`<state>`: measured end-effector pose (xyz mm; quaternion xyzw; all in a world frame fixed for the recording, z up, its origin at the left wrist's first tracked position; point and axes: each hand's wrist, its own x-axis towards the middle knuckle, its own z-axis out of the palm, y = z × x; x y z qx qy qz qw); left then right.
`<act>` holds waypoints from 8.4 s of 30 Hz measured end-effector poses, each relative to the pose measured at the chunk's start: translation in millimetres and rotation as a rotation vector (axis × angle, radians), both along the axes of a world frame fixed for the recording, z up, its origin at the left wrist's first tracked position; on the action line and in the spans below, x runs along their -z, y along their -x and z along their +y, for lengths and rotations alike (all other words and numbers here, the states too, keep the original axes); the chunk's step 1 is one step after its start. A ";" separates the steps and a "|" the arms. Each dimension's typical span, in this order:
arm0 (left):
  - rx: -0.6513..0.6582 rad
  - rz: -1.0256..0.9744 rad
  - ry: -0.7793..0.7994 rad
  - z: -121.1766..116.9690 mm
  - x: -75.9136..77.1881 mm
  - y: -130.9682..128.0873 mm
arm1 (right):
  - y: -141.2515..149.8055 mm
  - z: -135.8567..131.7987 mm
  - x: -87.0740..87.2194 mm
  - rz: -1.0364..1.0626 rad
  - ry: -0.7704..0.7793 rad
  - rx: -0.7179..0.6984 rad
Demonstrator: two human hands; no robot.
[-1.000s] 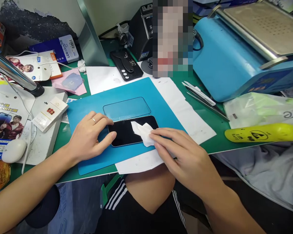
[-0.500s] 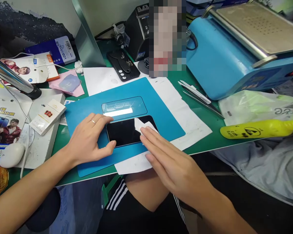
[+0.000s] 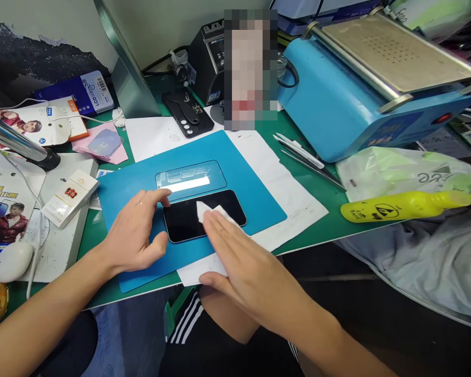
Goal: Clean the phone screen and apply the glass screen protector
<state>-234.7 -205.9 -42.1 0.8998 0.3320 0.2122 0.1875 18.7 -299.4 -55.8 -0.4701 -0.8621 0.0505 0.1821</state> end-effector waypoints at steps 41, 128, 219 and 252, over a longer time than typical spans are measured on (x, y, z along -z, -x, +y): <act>-0.062 -0.114 -0.277 -12.9 5.7 -7.9 | 18.5 52.1 -36.6 0.591 0.200 0.021; -0.069 -0.118 0.035 1.3 1.8 1.3 | 72.7 5.4 5.5 0.063 0.091 0.014; -0.050 0.026 -0.090 0.7 -11.0 -2.2 | -14.9 8.2 33.8 -0.037 -0.064 0.165; -0.283 0.047 -0.083 -1.9 -2.1 -2.4 | 49.3 6.2 15.6 -0.049 -0.009 0.096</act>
